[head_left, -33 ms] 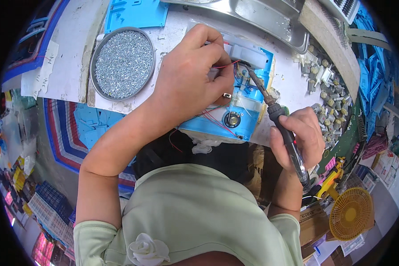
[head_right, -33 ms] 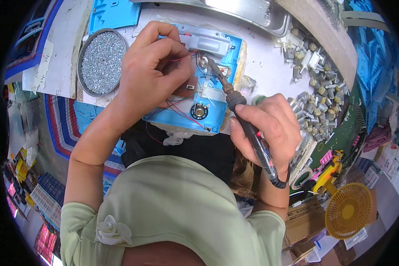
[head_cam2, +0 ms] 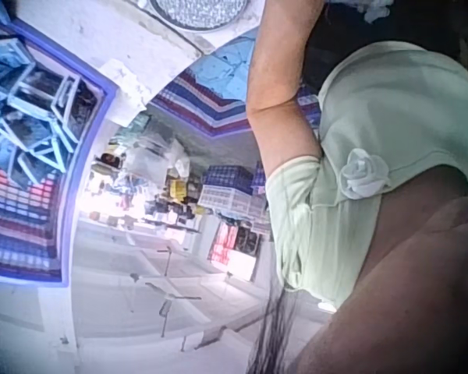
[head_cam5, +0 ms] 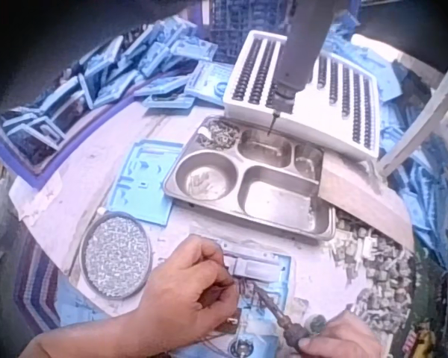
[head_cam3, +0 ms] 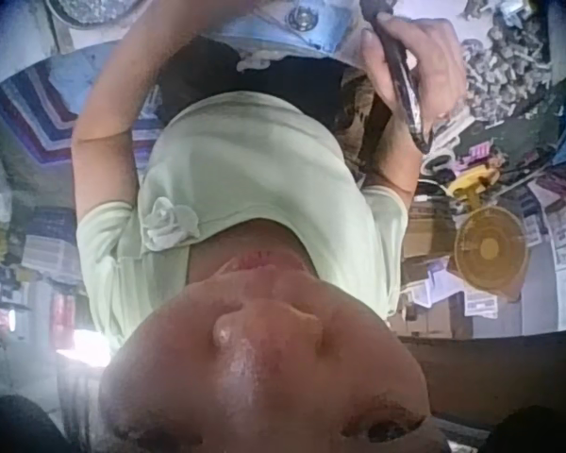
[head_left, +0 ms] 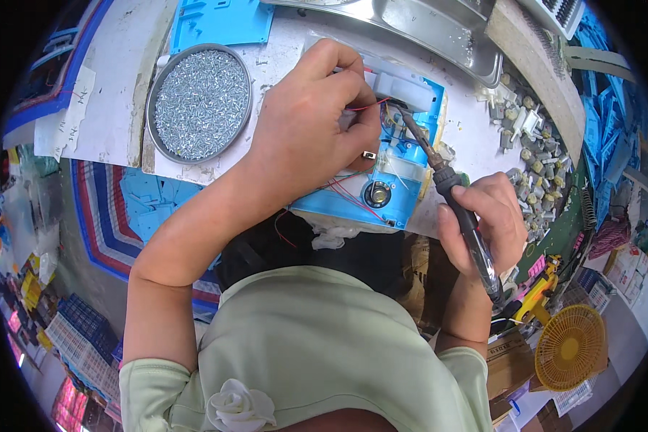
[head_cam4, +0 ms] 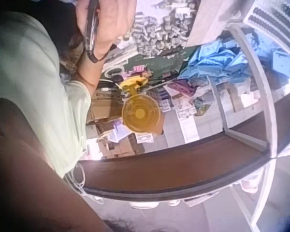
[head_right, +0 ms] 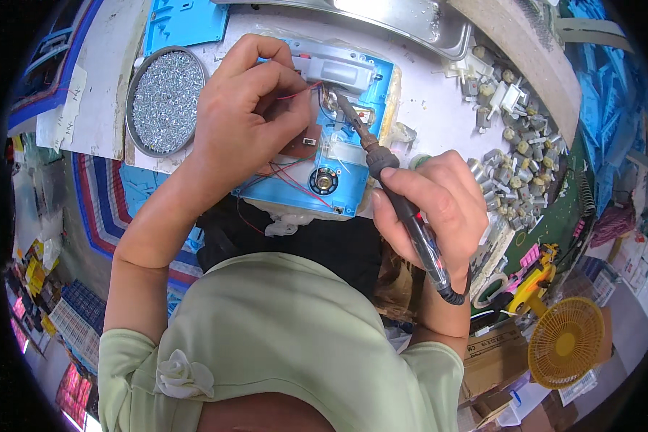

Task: Soldering and assembling components into a blue plastic device housing.

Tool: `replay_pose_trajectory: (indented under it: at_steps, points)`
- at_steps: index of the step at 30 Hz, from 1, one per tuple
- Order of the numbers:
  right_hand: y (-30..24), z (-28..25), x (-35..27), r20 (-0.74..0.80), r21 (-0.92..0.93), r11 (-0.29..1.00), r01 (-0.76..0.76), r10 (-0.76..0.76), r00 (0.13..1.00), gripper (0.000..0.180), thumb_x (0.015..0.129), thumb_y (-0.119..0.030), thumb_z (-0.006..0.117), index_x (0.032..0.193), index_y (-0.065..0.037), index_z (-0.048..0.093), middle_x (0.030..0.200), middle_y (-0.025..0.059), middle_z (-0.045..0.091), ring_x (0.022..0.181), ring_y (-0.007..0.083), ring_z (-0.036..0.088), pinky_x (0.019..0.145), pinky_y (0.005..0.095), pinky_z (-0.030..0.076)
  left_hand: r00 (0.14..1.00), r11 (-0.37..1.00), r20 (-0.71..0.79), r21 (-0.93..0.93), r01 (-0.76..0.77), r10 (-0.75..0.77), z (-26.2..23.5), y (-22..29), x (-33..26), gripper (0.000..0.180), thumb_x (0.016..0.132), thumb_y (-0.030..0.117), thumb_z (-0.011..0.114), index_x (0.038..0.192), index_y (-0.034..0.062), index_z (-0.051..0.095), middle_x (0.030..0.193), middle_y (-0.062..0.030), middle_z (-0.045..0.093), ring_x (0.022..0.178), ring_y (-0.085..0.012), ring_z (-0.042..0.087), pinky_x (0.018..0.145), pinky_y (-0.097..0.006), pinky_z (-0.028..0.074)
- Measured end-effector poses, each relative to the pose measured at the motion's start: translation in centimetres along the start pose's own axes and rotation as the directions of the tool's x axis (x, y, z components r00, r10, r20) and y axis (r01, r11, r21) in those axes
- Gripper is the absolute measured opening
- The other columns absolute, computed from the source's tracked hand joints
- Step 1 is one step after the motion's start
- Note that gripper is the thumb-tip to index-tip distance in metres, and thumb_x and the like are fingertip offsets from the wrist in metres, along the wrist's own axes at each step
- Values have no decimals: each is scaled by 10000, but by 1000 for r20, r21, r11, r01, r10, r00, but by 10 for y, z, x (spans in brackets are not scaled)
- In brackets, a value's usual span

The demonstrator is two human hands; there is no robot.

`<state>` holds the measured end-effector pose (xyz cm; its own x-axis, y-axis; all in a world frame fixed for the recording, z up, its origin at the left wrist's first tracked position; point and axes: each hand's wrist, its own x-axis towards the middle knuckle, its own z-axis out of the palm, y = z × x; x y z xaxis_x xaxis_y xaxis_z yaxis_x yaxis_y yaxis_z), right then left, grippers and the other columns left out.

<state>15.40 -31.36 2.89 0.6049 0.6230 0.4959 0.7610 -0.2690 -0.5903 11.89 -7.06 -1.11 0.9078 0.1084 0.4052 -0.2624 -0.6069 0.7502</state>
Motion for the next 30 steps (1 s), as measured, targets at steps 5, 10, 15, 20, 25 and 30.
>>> replay_pose_trajectory:
  at_steps: [5,10,15,20,25,30]
  points:
    - [4,6,2,-3,14,1000,-2,2,1000,321,740,-6,819,1027,-34,677,717,82,636,603,243,566,563,336,450,1000,1000,12,26,14,-14,1,0,0,107,797,-3,770,874,-12,697,1018,-82,601,738,-147,659,630,-275,543]
    - [5,7,3,5,18,1000,2,-2,1000,320,741,-8,820,1027,-39,681,720,82,640,606,244,569,565,335,451,999,999,32,41,19,-20,1,0,0,111,805,14,771,873,-16,688,1021,-86,598,746,-157,670,649,-283,558]
    - [4,5,5,8,11,1000,2,-2,1000,323,737,-9,824,1025,-36,680,722,85,640,613,251,573,571,340,454,999,997,35,72,-12,9,0,1,2,109,815,25,760,869,-20,677,1017,-89,591,724,-149,653,630,-281,551]
    - [4,4,5,9,17,1000,-9,8,1000,339,730,0,835,1030,-35,680,732,90,647,620,255,580,576,343,462,999,999,32,42,18,-19,2,1,1,97,815,10,745,873,-21,674,1013,-89,582,723,-145,643,616,-277,538]
    - [5,5,3,12,9,1000,-9,9,1000,362,728,-1,846,1049,-34,682,749,98,658,629,258,591,579,345,473,1000,999,19,50,-6,5,3,0,1,102,815,4,741,881,-25,669,1014,-91,578,725,-145,643,611,-272,536]
    - [3,5,4,7,-2,1000,-13,13,1000,366,732,-12,852,1056,-36,684,754,100,663,630,255,596,576,343,475,1000,997,17,72,-3,2,2,2,2,101,815,1,739,878,-24,664,1013,-93,577,724,-148,645,615,-276,541]
